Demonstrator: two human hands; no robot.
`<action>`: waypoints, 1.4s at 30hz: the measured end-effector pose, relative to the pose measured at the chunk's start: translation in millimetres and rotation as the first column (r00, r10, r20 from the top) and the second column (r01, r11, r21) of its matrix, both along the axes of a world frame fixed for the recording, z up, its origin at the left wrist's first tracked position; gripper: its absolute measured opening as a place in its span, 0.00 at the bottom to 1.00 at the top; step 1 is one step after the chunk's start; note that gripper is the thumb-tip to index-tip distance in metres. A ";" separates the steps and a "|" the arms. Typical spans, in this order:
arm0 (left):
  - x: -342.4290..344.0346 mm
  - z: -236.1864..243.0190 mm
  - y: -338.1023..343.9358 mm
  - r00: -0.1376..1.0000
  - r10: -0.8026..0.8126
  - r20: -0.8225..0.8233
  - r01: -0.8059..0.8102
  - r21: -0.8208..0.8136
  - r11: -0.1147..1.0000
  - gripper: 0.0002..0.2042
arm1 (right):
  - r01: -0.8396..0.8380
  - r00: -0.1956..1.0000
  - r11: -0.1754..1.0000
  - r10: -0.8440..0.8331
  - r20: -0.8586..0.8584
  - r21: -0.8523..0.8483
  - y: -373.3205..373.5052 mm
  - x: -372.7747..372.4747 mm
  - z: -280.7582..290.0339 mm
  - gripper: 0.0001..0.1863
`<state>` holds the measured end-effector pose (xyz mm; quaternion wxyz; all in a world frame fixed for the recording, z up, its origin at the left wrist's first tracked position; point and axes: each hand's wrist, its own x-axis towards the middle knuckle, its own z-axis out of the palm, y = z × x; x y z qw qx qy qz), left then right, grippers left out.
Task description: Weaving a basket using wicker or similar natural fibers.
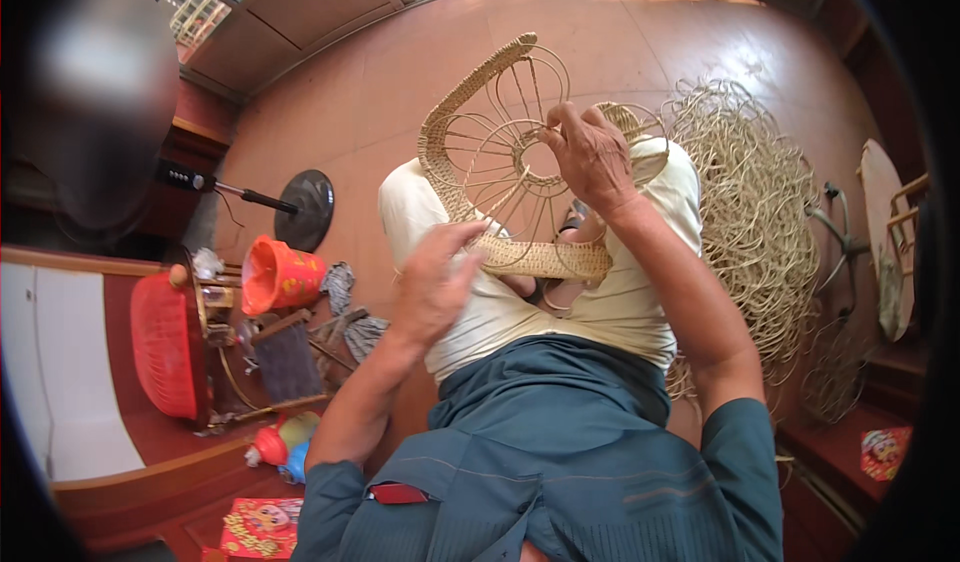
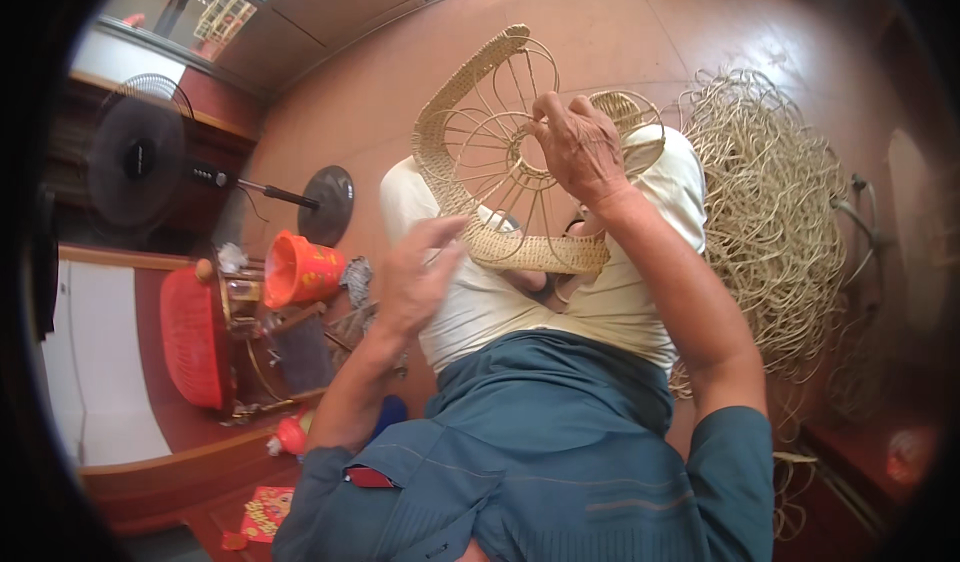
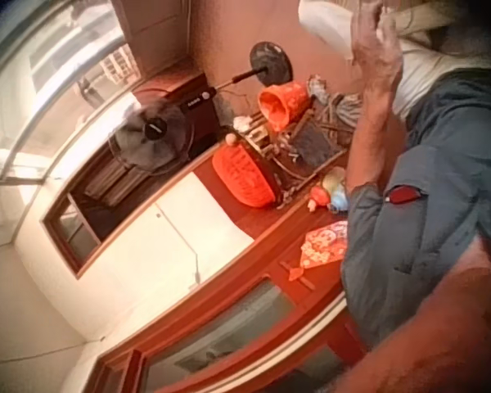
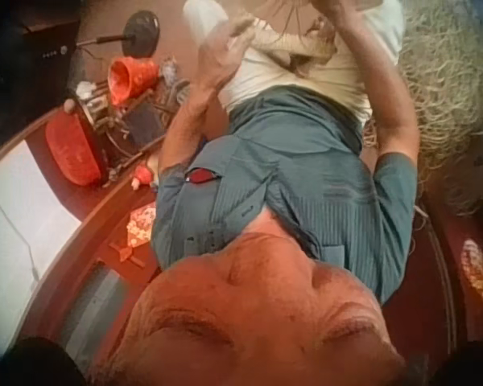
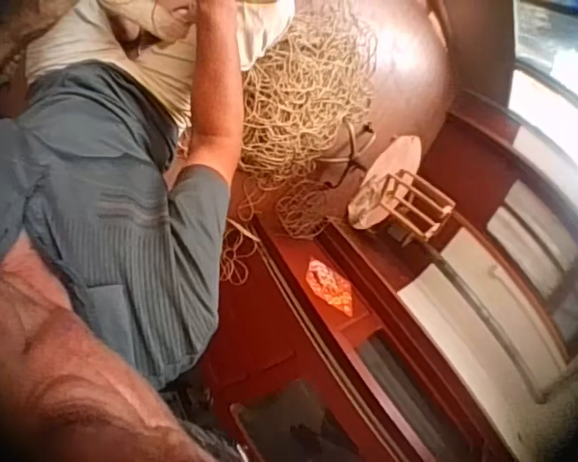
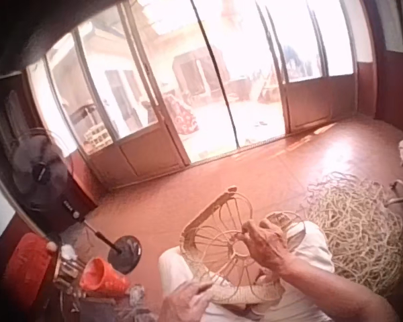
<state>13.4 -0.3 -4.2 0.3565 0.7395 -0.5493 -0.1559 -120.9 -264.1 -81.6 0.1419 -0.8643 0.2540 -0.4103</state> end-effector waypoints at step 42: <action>-45.4 -31.5 -103.5 0.879 0.105 -0.465 -0.201 -0.163 0.966 0.07 | -0.129 0.987 0.992 0.127 -0.102 -0.006 7.3 -15.3 16.0 0.08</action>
